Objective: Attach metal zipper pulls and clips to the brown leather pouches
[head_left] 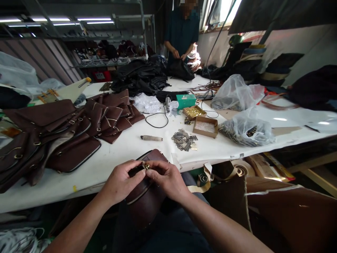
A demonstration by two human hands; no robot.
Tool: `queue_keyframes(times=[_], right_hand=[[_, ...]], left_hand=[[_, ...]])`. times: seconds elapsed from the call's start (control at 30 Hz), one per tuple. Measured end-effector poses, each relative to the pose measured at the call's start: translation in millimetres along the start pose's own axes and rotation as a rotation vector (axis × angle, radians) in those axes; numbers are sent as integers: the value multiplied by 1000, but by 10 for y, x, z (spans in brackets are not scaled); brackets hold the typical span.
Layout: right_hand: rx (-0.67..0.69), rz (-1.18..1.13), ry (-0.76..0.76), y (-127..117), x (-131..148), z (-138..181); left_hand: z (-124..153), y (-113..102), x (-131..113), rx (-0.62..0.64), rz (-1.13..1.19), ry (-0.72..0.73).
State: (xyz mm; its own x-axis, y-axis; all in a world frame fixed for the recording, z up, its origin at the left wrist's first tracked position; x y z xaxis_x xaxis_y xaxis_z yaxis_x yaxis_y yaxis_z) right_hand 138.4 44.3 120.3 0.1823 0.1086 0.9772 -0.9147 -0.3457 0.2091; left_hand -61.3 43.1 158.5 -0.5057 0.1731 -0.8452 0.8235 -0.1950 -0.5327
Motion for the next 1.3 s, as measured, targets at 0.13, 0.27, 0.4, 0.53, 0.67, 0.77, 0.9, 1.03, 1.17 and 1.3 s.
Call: queue_keyframes(times=[0.13, 0.27, 0.4, 0.53, 0.67, 0.77, 0.9, 1.03, 1.17, 1.3], right_hand=[[-12, 208, -73, -59, -10, -8], [-29, 441, -290, -121, 64, 38], [-52, 611, -502, -166, 76, 43], [-26, 621, -593, -210, 38, -12], [-35, 557, -584, -249, 41, 10], [-67, 475, -487, -282, 42, 78], [-71, 416, -385, -322, -10, 135], [-91, 443, -335, -341, -100, 128], [-54, 484, -340, -343, -193, 92], [-8, 521, -306, -346, -284, 48]], left_hand=[[-18, 4, -29, 74, -20, -18], [-49, 11, -23, 127, -5, -40], [-94, 15, -28, 160, 86, -47], [-108, 5, -80, 199, 118, -53], [-61, -23, -66, 253, 170, -89], [-21, -40, 11, 201, 126, -74], [-9, -29, 120, 109, 90, -105], [-38, -22, 153, 150, 128, -160], [-52, -48, 164, 247, 158, -212], [-20, -39, 249, 309, 166, -284]])
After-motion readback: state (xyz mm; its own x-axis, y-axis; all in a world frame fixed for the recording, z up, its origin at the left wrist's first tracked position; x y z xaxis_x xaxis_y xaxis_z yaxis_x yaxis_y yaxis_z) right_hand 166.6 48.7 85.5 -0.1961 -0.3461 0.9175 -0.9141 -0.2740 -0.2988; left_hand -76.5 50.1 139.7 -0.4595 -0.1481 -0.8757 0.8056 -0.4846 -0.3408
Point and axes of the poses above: each hand's wrist, its own z-axis away from the middle knuckle, its own y-axis out of the palm, x = y × z, the point moved 1 cm from there along -z, towards the middle knuckle, and after that the axes turned 5 degrees about y, right-handed, at the moved point
